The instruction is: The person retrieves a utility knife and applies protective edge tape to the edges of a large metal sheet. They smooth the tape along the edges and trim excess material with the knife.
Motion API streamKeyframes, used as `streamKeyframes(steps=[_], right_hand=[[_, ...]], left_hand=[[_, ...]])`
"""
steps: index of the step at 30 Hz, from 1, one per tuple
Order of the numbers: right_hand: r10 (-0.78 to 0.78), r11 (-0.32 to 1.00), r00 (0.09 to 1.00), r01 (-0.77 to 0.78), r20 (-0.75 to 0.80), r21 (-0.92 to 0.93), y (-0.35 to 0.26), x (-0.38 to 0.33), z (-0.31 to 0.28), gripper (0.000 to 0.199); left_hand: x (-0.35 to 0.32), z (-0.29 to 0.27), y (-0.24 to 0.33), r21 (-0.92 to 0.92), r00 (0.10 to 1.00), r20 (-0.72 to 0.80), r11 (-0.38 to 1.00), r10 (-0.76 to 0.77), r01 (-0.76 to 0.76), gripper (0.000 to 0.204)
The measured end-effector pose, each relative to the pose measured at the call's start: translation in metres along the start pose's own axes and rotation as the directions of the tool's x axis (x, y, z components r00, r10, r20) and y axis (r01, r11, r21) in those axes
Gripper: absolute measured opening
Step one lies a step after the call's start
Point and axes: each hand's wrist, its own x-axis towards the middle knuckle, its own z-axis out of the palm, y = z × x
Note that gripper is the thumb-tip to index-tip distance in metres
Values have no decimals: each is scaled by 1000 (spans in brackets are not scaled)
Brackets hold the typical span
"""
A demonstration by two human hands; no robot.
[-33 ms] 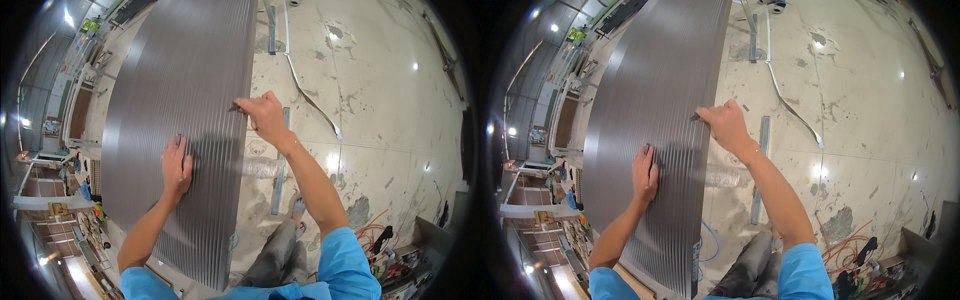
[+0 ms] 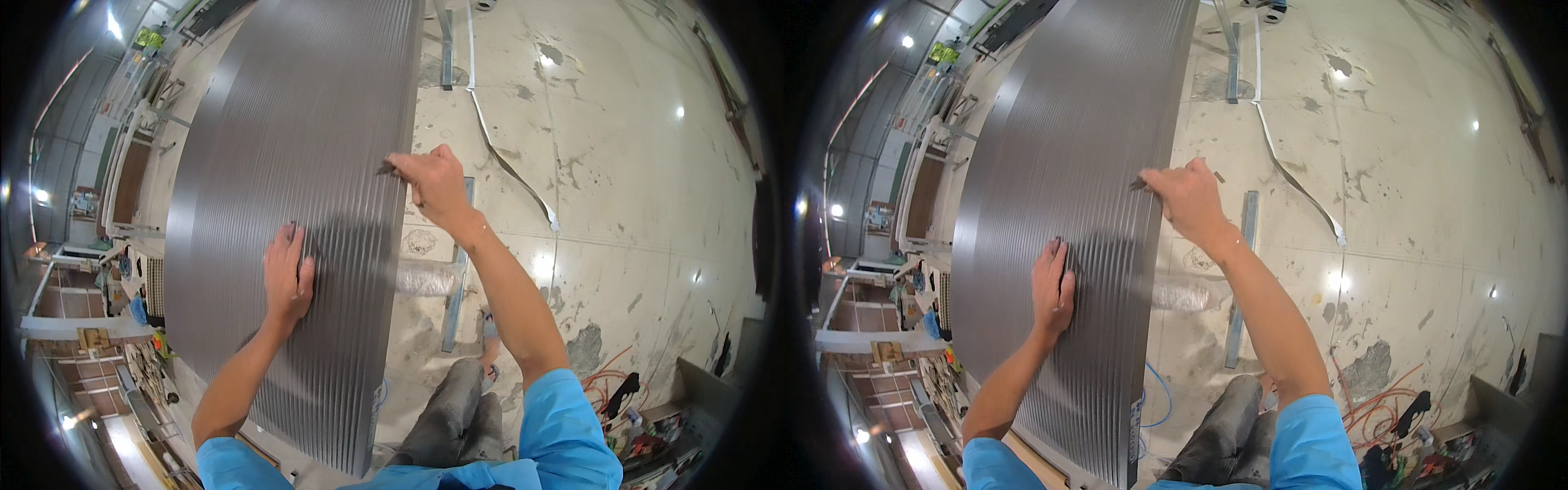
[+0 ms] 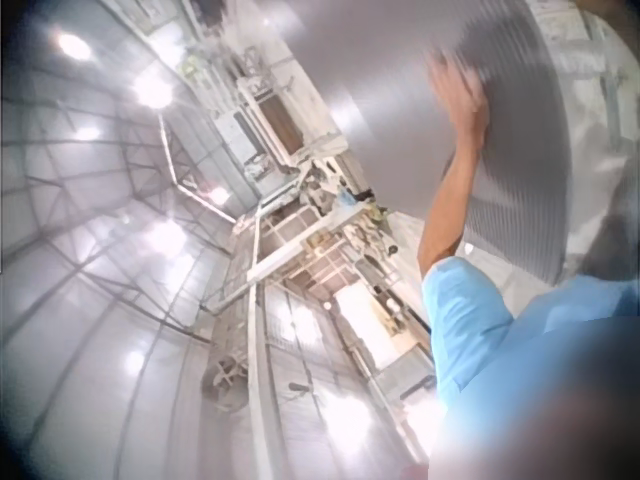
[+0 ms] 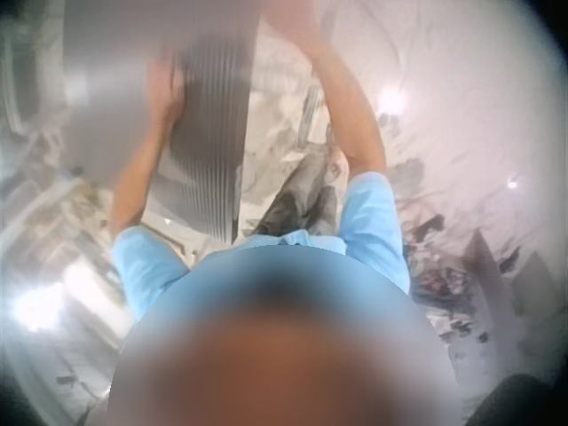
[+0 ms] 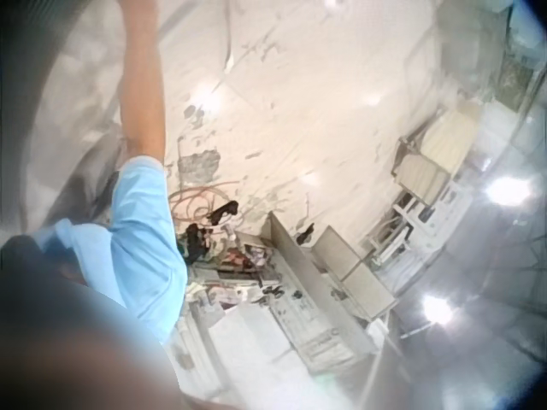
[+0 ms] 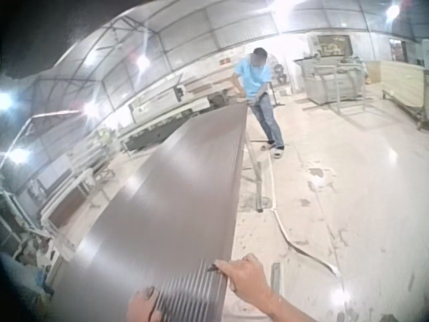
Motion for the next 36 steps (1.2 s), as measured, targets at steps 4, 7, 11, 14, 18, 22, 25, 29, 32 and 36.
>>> streamKeyframes(steps=[4,7,11,14,18,22,25,29,32,36], right_hand=[[-1,999,997,-2,-83,-36,73,46,20,31],[75,997,978,-69,-194,36,113,82,34,33],[-176,984,955,179,-239,-12,90,53,35,34],[-220,956,975,208,39,209,33,-15,22,32],[-395,883,883,290,252,369,4,-43,6,30],[-318,912,939,265,131,314,54,7,15,27],[-158,966,980,179,-121,189,119,63,30,22],[-22,1000,986,22,-164,0,217,146,44,29],[134,991,976,-130,-173,31,269,185,60,31],[-75,995,972,60,-224,-75,226,147,56,25]], left_hand=[[16,1,1,-21,998,-49,999,44,-45,49],[20,-1,3,-13,997,29,997,-73,74,50],[23,4,0,3,993,48,994,-106,106,51],[22,6,-1,20,990,58,991,-130,129,52],[22,7,-1,44,984,85,988,-154,150,54],[25,8,-2,52,990,86,992,-116,112,59],[25,9,-6,41,992,70,994,-100,98,61],[25,11,-12,39,989,92,993,-117,114,59],[26,12,-14,40,989,95,994,-109,106,56],[30,13,-14,45,996,60,997,-63,60,54]])
